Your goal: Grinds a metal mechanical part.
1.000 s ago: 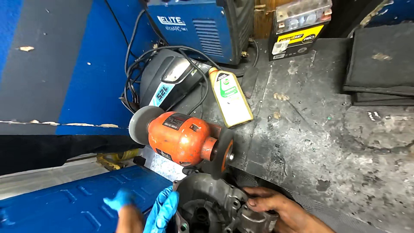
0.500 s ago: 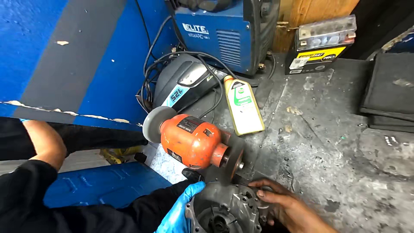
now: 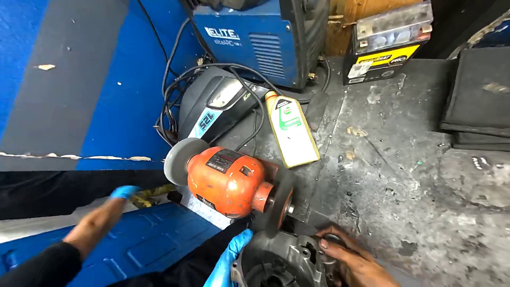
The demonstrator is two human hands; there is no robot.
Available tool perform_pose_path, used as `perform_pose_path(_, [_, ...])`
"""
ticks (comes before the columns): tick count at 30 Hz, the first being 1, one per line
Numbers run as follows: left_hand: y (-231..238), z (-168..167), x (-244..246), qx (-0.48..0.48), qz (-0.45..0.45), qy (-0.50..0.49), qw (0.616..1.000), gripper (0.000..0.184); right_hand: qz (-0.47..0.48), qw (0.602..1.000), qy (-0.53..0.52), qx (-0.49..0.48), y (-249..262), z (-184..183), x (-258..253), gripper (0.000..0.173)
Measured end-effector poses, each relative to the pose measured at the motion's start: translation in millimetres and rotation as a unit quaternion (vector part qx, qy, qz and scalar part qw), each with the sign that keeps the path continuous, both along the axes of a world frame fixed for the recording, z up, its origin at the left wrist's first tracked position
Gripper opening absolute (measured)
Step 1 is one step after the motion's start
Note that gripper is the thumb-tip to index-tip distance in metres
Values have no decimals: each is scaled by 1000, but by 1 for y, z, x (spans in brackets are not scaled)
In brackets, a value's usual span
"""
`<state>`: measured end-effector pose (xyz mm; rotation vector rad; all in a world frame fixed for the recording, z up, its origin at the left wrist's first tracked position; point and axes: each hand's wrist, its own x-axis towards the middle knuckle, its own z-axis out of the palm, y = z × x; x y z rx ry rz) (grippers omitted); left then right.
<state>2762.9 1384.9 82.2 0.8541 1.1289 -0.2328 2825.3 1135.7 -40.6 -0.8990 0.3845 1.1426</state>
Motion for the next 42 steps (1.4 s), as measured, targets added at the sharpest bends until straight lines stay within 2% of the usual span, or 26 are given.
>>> perform_pose_path(4, [-17, 48, 32, 116, 8, 31, 993, 31, 6, 1000, -11, 18, 15, 5, 0, 31])
perform_pose_path(7, [18, 21, -8, 48, -7, -53, 997, 35, 3, 999, -15, 49, 26, 3, -5, 32])
perform_pose_path(11, [8, 8, -5, -13, 24, -13, 1000, 36, 4, 1000, -14, 14, 7, 8, -5, 31])
perform_pose_path(14, [13, 6, -4, 22, 61, -2, 998, 33, 19, 1000, -16, 13, 24, 1, 3, 35])
perform_pose_path(18, [33, 11, -11, 33, 86, -19, 996, 34, 32, 998, -4, 56, 50, -5, 6, 37])
perform_pose_path(24, [39, 8, -12, 2, 80, -27, 996, 33, -10, 999, 12, 44, 45, -1, -3, 34])
perform_pose_path(29, [55, 17, -20, 29, 56, -53, 997, 33, -17, 999, 7, 46, 65, 8, -8, 35])
perform_pose_path(36, [45, 11, -12, 43, 56, -40, 997, 34, -29, 999, 20, -1, 64, 2, -4, 40])
perform_pose_path(42, [46, 16, -8, 45, 53, -32, 997, 35, -32, 999, 28, 11, 71, -4, -4, 40])
